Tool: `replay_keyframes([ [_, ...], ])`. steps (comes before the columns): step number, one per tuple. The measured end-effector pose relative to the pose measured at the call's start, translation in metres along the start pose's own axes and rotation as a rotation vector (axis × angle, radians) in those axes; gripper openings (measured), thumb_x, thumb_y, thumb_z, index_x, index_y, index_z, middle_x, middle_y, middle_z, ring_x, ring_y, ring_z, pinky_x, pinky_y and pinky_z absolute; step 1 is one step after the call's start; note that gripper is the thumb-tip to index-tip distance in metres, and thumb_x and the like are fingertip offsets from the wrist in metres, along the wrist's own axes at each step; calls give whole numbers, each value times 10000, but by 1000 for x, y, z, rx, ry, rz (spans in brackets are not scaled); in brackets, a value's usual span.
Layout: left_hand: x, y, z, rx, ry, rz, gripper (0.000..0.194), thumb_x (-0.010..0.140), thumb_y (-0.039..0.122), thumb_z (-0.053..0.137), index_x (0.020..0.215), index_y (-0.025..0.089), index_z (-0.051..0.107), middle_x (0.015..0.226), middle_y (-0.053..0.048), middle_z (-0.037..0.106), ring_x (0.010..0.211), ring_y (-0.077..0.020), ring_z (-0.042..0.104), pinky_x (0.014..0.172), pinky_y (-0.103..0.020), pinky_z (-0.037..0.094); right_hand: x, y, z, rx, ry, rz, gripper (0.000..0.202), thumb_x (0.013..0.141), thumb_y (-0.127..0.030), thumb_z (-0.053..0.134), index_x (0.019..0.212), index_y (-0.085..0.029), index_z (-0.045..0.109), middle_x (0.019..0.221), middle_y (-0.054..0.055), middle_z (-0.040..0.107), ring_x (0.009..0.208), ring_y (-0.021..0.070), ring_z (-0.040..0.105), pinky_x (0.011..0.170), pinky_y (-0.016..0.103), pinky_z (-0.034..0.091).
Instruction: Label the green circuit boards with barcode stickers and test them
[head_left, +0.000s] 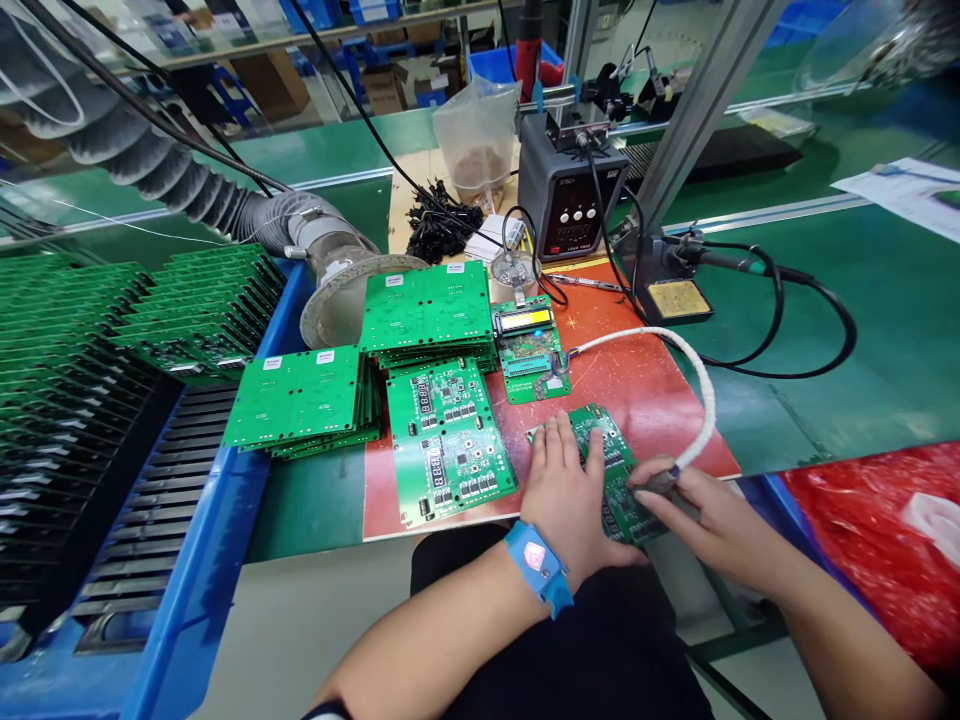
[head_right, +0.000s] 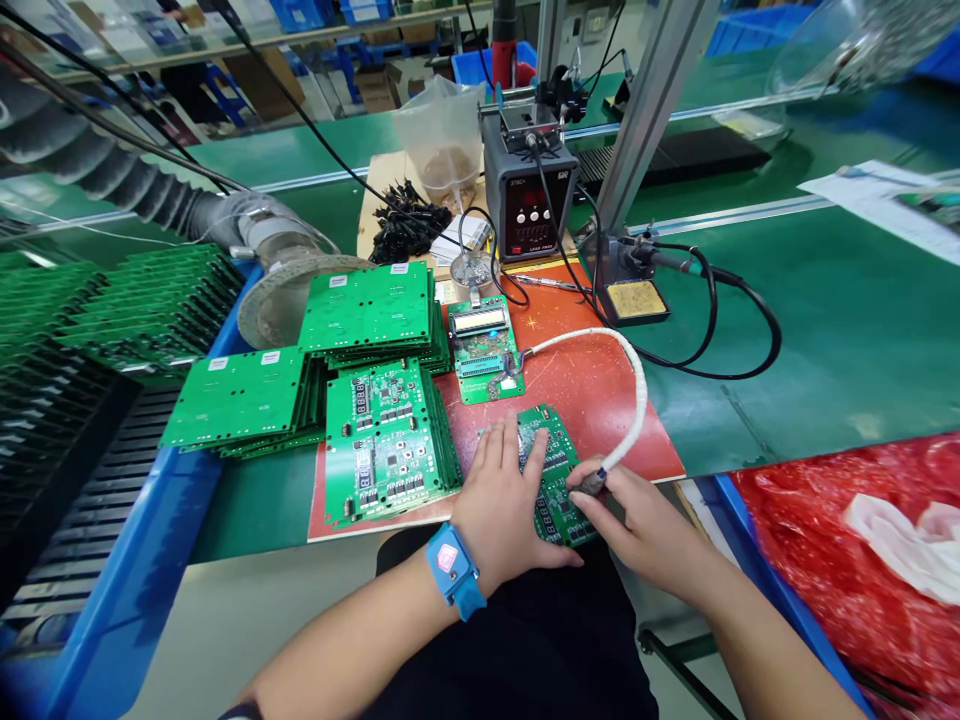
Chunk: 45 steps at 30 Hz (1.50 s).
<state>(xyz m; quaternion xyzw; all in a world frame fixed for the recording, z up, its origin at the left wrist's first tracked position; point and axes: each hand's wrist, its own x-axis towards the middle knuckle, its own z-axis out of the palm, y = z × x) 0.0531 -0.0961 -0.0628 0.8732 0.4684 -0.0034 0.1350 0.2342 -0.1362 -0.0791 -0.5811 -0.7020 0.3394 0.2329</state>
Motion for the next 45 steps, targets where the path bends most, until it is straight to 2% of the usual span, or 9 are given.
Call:
replay_keyframes([
  [13, 1, 6, 2, 44, 27, -9, 1309, 367, 747, 718, 1430, 114, 291, 1453, -301, 289, 1341, -442, 274, 1092, -521, 228, -2, 2, -4, 84, 17, 18, 157, 875, -312, 536, 997, -221, 574, 946, 50, 657, 877, 191, 633, 792, 328, 524],
  [16, -14, 13, -13, 77, 41, 7, 1299, 365, 714, 748, 1442, 164, 273, 1448, -274, 317, 1325, -459, 291, 1069, -544, 265, -1, 5, -13, 275, 130, 13, 136, 856, -301, 577, 971, -233, 597, 929, 38, 665, 865, 177, 644, 765, 289, 539],
  [18, -33, 9, -32, 77, 64, 44, 1293, 359, 722, 746, 1441, 189, 280, 1451, -257, 318, 1322, -458, 296, 1049, -560, 297, 6, 4, -18, 417, 263, 13, 137, 854, -286, 586, 984, -244, 588, 934, 29, 672, 868, 165, 652, 769, 276, 542],
  [20, -51, -7, -58, 69, 101, 95, 1279, 351, 735, 739, 1435, 226, 291, 1460, -230, 308, 1320, -448, 302, 1033, -566, 324, 18, 3, -19, 500, 336, 19, 158, 853, -288, 590, 1003, -245, 568, 938, 30, 681, 867, 165, 657, 777, 293, 544],
  [24, -63, -70, -104, 149, 181, 97, 1189, 445, 660, 769, 1436, 223, 279, 1461, -218, 278, 1316, -447, 290, 1040, -589, 302, 49, 4, -7, 467, 263, 43, 226, 859, -355, 560, 1040, -221, 539, 927, 56, 675, 813, 181, 653, 721, 341, 551],
  [27, -54, -113, -116, 166, 162, 120, 1194, 506, 737, 680, 1451, 166, 227, 1446, -237, 280, 1337, -464, 236, 1051, -623, 245, 61, 7, 6, 389, 221, 54, 243, 870, -362, 534, 1063, -214, 533, 977, 69, 651, 860, 190, 631, 752, 364, 532],
  [29, -49, -130, -116, 152, 117, 116, 1208, 520, 783, 628, 1461, 162, 192, 1461, -233, 255, 1354, -471, 191, 1052, -634, 226, 63, 9, 12, 364, 206, 50, 232, 871, -341, 536, 1064, -214, 536, 1004, 71, 639, 912, 198, 612, 801, 381, 510],
  [33, -46, -145, -110, 104, 43, 92, 1207, 533, 812, 585, 1469, 181, 159, 1484, -220, 217, 1359, -465, 188, 1048, -633, 237, 62, 6, 16, 315, 198, 30, 208, 882, -305, 519, 1073, -220, 530, 1008, 66, 630, 932, 200, 599, 838, 388, 487],
  [45, -56, -155, -101, 28, 22, 90, 1107, 570, 796, 576, 1468, 299, 161, 1566, -120, -24, 1387, -466, 29, 1046, -670, 183, 63, -2, 14, 79, 177, 13, 199, 887, -263, 482, 1070, -192, 520, 1021, 86, 629, 943, 214, 601, 815, 379, 488],
])
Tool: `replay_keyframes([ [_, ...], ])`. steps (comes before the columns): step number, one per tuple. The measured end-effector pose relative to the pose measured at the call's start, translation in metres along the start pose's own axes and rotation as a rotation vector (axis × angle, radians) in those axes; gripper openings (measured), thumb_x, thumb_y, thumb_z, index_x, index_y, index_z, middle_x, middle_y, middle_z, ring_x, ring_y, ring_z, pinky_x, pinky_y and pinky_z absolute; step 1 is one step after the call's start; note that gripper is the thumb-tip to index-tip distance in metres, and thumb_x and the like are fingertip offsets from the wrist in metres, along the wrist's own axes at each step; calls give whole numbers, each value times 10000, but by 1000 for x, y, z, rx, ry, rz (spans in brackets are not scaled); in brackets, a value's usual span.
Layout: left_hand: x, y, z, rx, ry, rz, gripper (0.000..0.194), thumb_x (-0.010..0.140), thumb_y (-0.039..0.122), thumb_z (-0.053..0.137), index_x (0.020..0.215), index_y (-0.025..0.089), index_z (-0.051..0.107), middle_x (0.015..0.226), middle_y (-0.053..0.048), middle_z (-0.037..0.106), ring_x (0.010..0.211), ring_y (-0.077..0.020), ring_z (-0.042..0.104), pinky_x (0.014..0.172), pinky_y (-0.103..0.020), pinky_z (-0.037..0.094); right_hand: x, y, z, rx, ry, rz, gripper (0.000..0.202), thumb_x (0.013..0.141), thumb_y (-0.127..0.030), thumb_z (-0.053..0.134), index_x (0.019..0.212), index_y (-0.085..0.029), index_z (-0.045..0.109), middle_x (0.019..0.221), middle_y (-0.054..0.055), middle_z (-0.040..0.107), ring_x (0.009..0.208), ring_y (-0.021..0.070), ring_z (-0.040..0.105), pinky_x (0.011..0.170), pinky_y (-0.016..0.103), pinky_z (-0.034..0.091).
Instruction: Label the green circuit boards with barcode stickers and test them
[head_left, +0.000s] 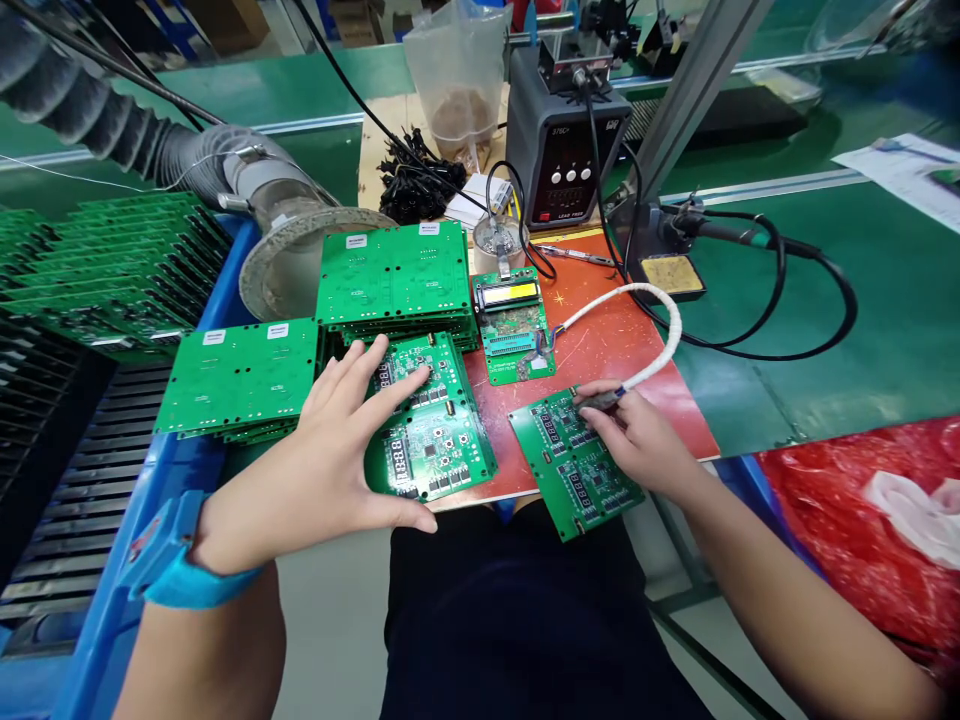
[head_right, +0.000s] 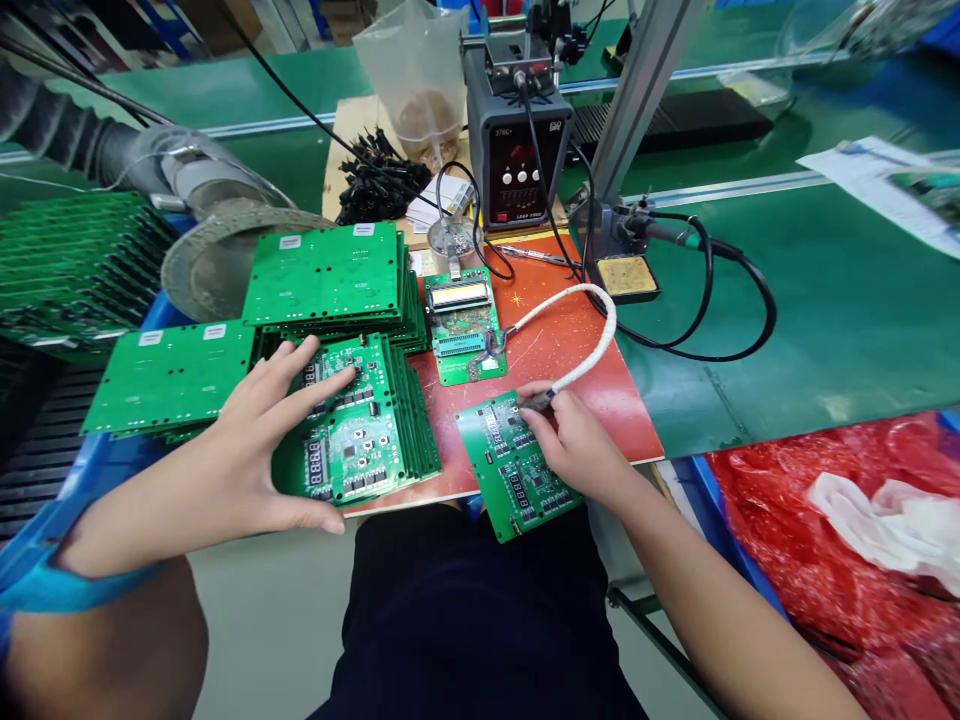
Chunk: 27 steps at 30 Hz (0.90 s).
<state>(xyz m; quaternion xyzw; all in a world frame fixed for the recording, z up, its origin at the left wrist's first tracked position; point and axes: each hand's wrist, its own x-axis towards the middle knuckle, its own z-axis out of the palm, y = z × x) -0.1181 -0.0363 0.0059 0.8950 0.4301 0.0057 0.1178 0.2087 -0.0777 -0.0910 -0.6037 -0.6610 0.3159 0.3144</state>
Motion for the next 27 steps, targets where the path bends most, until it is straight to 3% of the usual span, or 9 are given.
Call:
replay_keyframes([
  [7, -5, 2, 2, -24, 66, 13, 1021, 632, 746, 585, 1460, 291, 199, 1568, -107, 2, 1389, -460, 41, 1060, -656, 180, 2, -6, -1, -121, -35, -77, 165, 895, -249, 459, 1045, -194, 501, 1000, 88, 628, 950, 218, 605, 839, 384, 485],
  [11, -9, 9, 1, -11, 133, 16, 903, 702, 659, 610, 1436, 257, 273, 1560, -118, 89, 1394, -440, 80, 1076, -634, 194, 3, -4, 0, -131, -69, -110, 178, 901, -236, 443, 1067, -187, 486, 1027, 97, 617, 983, 216, 598, 867, 379, 475],
  [15, -16, 27, -2, -20, 332, 15, 635, 791, 405, 663, 1341, 215, 411, 1497, -131, 283, 1392, -391, 176, 1086, -594, 251, 5, 3, 2, -112, -51, -92, 161, 885, -254, 474, 1033, -197, 503, 963, 80, 633, 900, 213, 623, 789, 362, 501],
  [18, -25, 47, 2, -85, 496, 99, 419, 782, 194, 668, 1178, 222, 532, 1399, -91, 436, 1354, -337, 309, 1071, -545, 332, 6, 5, 4, -109, -37, -93, 135, 873, -263, 492, 991, -205, 518, 898, 66, 643, 818, 209, 634, 722, 352, 512],
  [20, -30, 62, 12, -167, 549, 210, 301, 770, 142, 650, 1054, 221, 592, 1273, -56, 560, 1290, -267, 422, 1045, -452, 409, 6, 5, 3, -114, -30, -102, 129, 871, -262, 496, 986, -208, 518, 901, 66, 647, 826, 211, 635, 726, 354, 513],
  [23, -29, 82, 37, -362, 592, 367, 122, 820, 215, 603, 935, 202, 642, 1014, -22, 704, 1111, -173, 583, 978, -317, 493, 7, 3, 1, -114, -38, -96, 140, 876, -258, 492, 1007, -214, 512, 942, 67, 646, 893, 217, 628, 786, 367, 504],
  [27, -17, 101, 75, -487, 502, 485, 140, 830, 227, 599, 918, 137, 662, 922, -58, 741, 964, -181, 671, 885, -289, 559, 7, 3, -1, -86, -52, -91, 157, 881, -262, 489, 1029, -213, 508, 979, 75, 636, 937, 224, 616, 831, 383, 489],
])
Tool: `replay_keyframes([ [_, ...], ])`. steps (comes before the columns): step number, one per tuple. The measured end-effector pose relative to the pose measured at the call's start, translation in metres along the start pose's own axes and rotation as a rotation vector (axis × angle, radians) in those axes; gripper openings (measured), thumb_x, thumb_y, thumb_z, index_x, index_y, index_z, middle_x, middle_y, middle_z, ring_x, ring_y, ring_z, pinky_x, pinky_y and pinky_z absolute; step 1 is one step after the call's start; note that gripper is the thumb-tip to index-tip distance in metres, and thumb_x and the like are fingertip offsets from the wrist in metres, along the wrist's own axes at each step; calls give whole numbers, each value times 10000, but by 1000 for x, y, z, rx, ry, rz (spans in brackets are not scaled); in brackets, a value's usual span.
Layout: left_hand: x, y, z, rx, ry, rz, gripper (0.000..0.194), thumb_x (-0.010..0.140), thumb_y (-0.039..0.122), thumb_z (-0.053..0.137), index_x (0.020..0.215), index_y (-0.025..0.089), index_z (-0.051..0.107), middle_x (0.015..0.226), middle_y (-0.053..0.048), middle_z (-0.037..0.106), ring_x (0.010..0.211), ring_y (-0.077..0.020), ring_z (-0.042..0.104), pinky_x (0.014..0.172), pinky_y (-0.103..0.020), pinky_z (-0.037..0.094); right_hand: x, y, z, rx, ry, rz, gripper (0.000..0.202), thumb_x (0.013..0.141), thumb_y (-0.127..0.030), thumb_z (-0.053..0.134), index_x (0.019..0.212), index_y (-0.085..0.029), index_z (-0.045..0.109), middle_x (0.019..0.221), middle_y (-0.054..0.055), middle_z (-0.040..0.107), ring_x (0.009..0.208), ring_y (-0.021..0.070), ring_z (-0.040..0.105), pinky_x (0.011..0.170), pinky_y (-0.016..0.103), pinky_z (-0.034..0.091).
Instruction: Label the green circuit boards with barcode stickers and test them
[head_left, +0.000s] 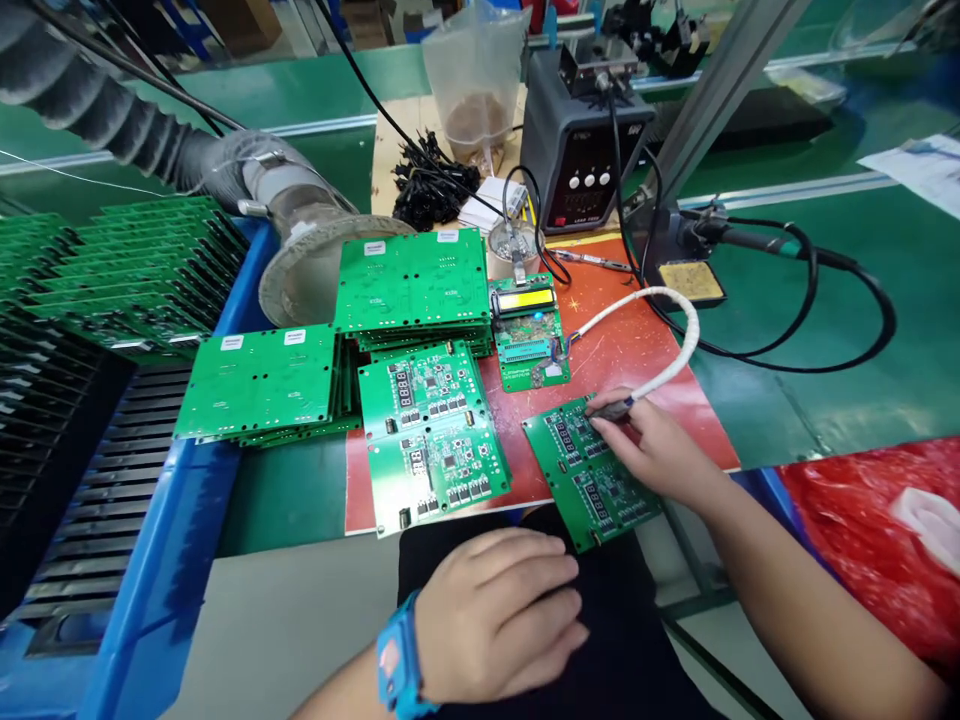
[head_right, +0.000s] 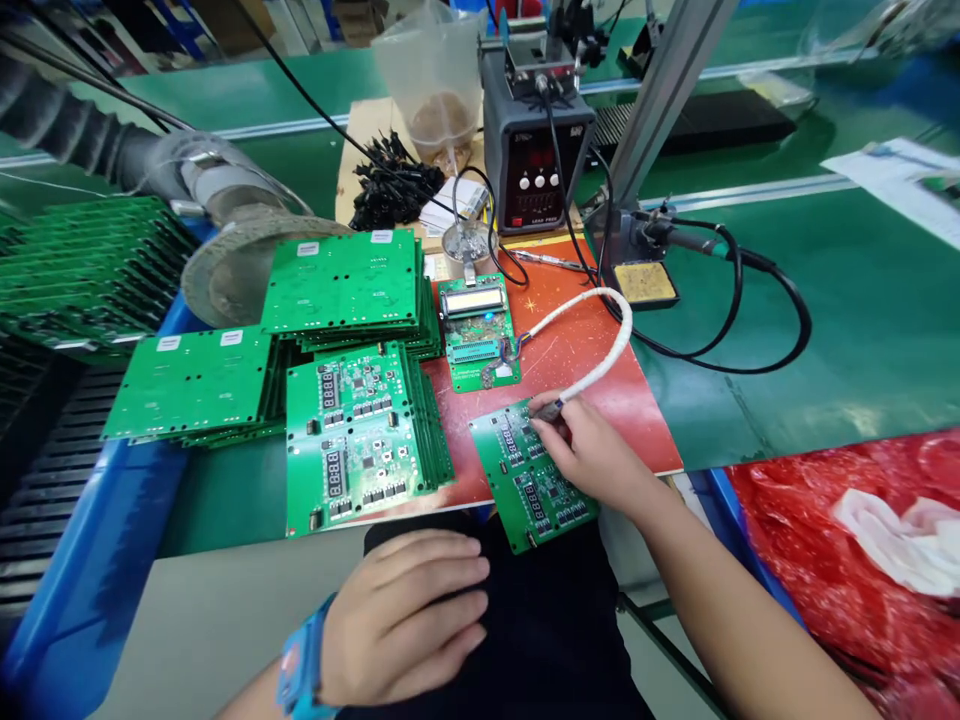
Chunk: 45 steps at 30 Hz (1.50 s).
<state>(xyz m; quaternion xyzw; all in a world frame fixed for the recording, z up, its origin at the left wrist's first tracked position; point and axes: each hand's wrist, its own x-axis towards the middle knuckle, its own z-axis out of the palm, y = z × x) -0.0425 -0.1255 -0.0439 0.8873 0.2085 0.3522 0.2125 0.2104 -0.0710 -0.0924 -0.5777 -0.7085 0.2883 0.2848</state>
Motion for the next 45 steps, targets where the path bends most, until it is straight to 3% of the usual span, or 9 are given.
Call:
replay_keyframes([
  [3, -3, -7, 23, -16, -50, -54, 165, 827, 201, 614, 969, 127, 655, 952, -79, 736, 1001, -192, 665, 905, -302, 552, 0, -1, 0, 12, -2, 2, 167, 881, -262, 488, 1036, -206, 516, 992, 82, 632, 953, 227, 608, 856, 394, 478],
  [7, -5, -15, 38, 9, -68, -106, 191, 835, 175, 606, 1015, 131, 648, 983, -82, 728, 1024, -195, 658, 920, -311, 544, 0, -3, 0, 26, -4, 23, 170, 880, -261, 480, 1031, -197, 526, 973, 85, 630, 937, 232, 610, 851, 409, 481],
  [17, -4, -20, 45, 6, -46, -138, 184, 838, 152, 591, 1012, 162, 647, 942, -59, 732, 951, -177, 676, 862, -312, 562, 1, -3, -1, 64, -9, 9, 162, 883, -258, 472, 1025, -205, 529, 961, 81, 625, 923, 227, 607, 840, 419, 486],
  [23, 4, -22, 51, 136, -58, -116, 186, 844, 211, 581, 1008, 156, 647, 1031, -95, 704, 894, -195, 668, 796, -337, 575, -1, 0, 2, 78, 8, 2, 156, 875, -251, 484, 1020, -213, 530, 970, 79, 634, 930, 228, 610, 833, 416, 493],
  [26, 12, -27, 60, 161, -81, -101, 271, 855, 293, 574, 1085, 156, 619, 1154, -121, 657, 1120, -256, 587, 906, -391, 531, -1, 1, 3, 68, 17, -16, 150, 875, -237, 483, 1018, -212, 520, 962, 74, 628, 938, 223, 605, 837, 405, 491],
  [29, 20, -33, 68, 193, -197, -189, 575, 813, 527, 571, 1238, 142, 533, 1366, -198, 483, 1322, -352, 369, 1001, -513, 437, -1, 1, 3, 59, 11, -16, 143, 882, -234, 476, 1017, -209, 513, 953, 71, 626, 930, 217, 606, 833, 396, 493],
  [32, 23, -38, 72, 183, -296, -262, 809, 753, 683, 512, 1346, 139, 433, 1470, -225, 318, 1380, -388, 211, 1063, -576, 325, -1, 0, 2, 60, 0, -6, 139, 883, -242, 478, 1015, -214, 511, 957, 68, 626, 926, 216, 610, 827, 389, 496],
  [38, 20, -42, 72, 124, -326, -271, 900, 699, 744, 511, 1377, 162, 402, 1494, -186, 292, 1400, -370, 158, 1114, -565, 232, -2, 3, 2, 66, -11, 2, 152, 890, -258, 474, 1031, -216, 513, 981, 72, 625, 946, 220, 606, 828, 395, 500],
  [45, 20, -40, 73, 117, -285, -277, 787, 762, 689, 492, 1339, 155, 457, 1460, -173, 366, 1394, -346, 209, 1112, -547, 259, -1, 2, 2, 69, -12, 21, 139, 890, -263, 477, 1017, -218, 511, 978, 67, 615, 948, 219, 595, 828, 391, 494],
])
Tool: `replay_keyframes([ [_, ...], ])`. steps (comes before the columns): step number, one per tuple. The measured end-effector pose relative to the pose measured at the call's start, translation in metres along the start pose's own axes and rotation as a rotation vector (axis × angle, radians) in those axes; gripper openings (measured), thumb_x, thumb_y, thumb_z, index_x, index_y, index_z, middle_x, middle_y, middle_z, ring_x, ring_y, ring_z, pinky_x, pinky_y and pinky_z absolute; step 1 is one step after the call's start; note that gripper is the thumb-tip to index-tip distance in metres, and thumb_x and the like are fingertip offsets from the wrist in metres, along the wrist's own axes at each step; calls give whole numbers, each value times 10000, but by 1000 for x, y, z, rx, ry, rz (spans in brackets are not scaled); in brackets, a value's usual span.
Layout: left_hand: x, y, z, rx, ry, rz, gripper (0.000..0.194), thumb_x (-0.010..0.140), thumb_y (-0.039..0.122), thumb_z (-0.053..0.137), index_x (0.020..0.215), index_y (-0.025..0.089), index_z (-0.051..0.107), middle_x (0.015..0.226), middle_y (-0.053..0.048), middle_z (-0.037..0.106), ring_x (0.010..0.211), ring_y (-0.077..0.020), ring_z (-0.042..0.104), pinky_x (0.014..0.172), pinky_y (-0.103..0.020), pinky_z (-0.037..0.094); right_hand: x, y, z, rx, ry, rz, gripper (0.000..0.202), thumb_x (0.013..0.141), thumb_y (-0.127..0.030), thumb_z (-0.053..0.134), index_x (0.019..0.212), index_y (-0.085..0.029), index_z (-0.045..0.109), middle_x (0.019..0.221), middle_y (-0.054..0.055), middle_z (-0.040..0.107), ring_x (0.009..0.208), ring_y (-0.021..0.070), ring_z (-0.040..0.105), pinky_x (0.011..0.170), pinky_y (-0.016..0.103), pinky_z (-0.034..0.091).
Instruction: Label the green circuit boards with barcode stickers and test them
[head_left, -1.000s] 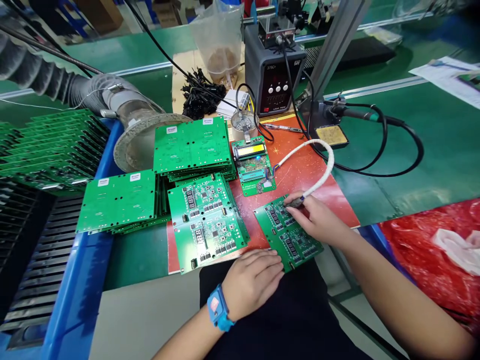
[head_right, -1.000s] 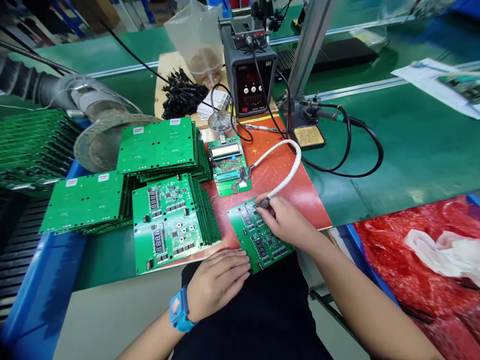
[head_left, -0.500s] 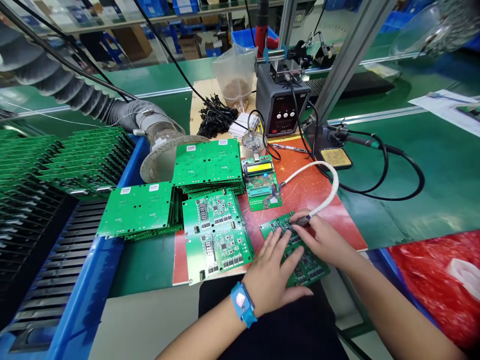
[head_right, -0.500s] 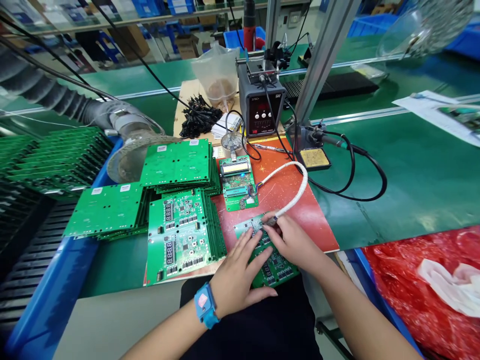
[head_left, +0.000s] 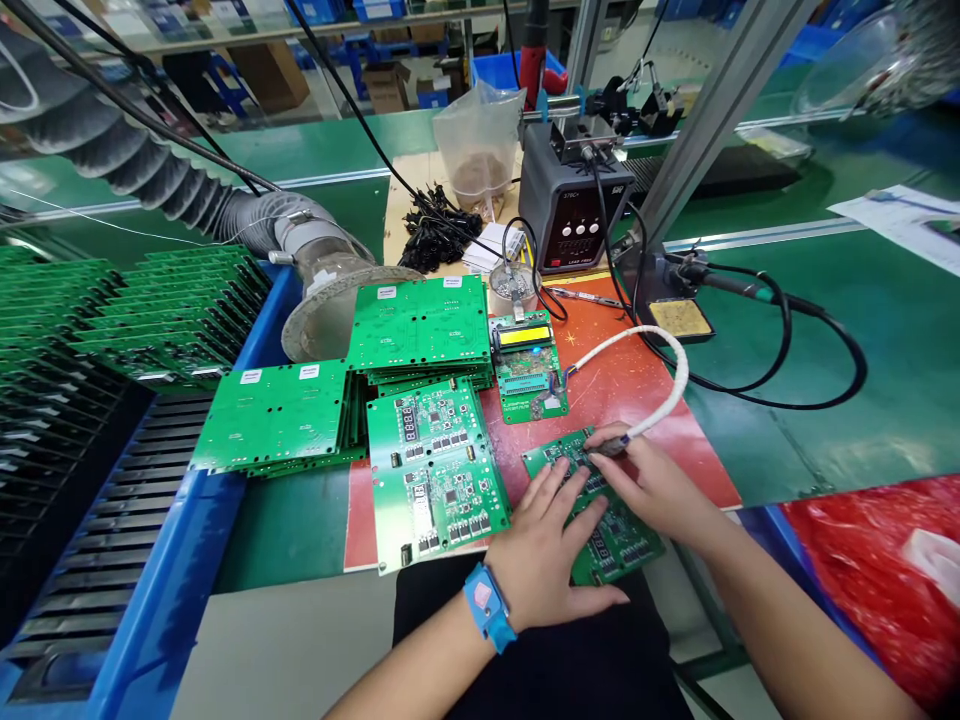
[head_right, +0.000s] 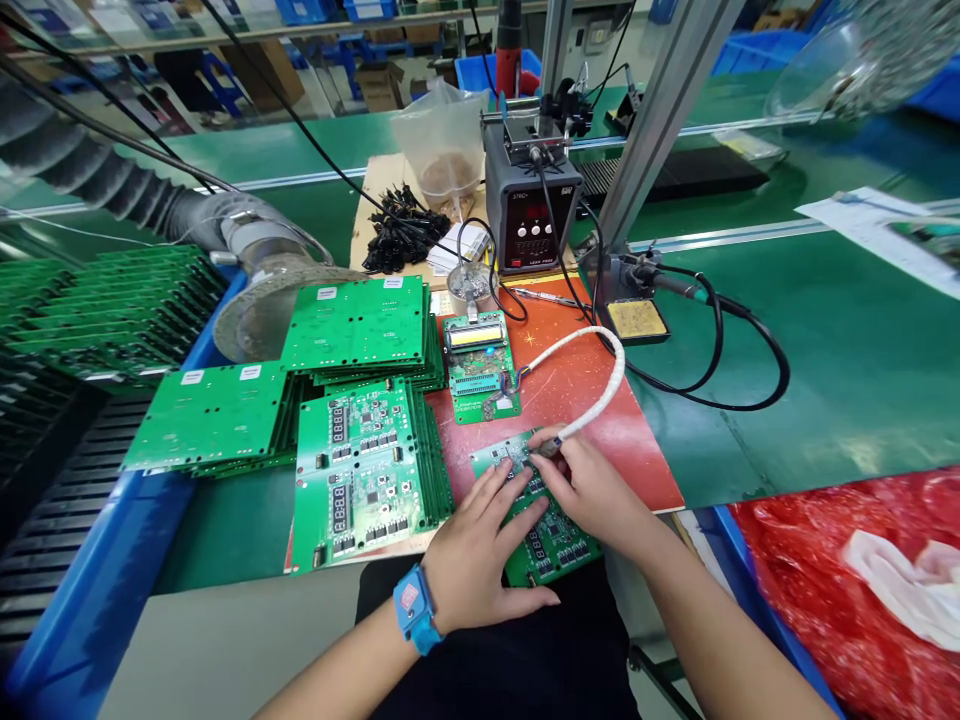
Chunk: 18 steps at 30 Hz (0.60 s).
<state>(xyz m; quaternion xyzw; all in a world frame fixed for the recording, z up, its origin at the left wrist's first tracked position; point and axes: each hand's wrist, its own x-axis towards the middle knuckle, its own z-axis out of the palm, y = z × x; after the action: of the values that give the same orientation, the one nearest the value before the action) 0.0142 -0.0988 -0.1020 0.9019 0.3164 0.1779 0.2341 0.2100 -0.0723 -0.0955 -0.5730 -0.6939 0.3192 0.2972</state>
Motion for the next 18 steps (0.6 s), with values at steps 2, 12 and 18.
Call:
replay_keyframes([
  [2, 0, 0, 0, 2, 5, -1, 767, 768, 675, 493, 1331, 155, 465, 1454, -168, 378, 1392, -342, 219, 1110, -540, 269, 0, -1, 0, -1, 3, -1, 137, 891, -261, 476, 1016, -216, 508, 972, 65, 612, 946, 217, 590, 824, 385, 492],
  [12, 2, 1, -1, 20, 13, 7, 753, 748, 640, 551, 1310, 143, 493, 1430, -182, 408, 1381, -353, 244, 1101, -552, 278, 2, -1, -1, 18, -5, -24, 135, 892, -233, 467, 1019, -208, 507, 961, 62, 613, 924, 207, 599, 828, 378, 492],
  [18, 3, 1, 0, 35, 27, 7, 704, 725, 558, 626, 1279, 138, 519, 1433, -176, 406, 1378, -356, 254, 1090, -556, 296, -9, -7, -10, 59, 22, -12, 166, 893, -237, 491, 1055, -213, 518, 1002, 58, 614, 960, 194, 587, 872, 372, 474],
])
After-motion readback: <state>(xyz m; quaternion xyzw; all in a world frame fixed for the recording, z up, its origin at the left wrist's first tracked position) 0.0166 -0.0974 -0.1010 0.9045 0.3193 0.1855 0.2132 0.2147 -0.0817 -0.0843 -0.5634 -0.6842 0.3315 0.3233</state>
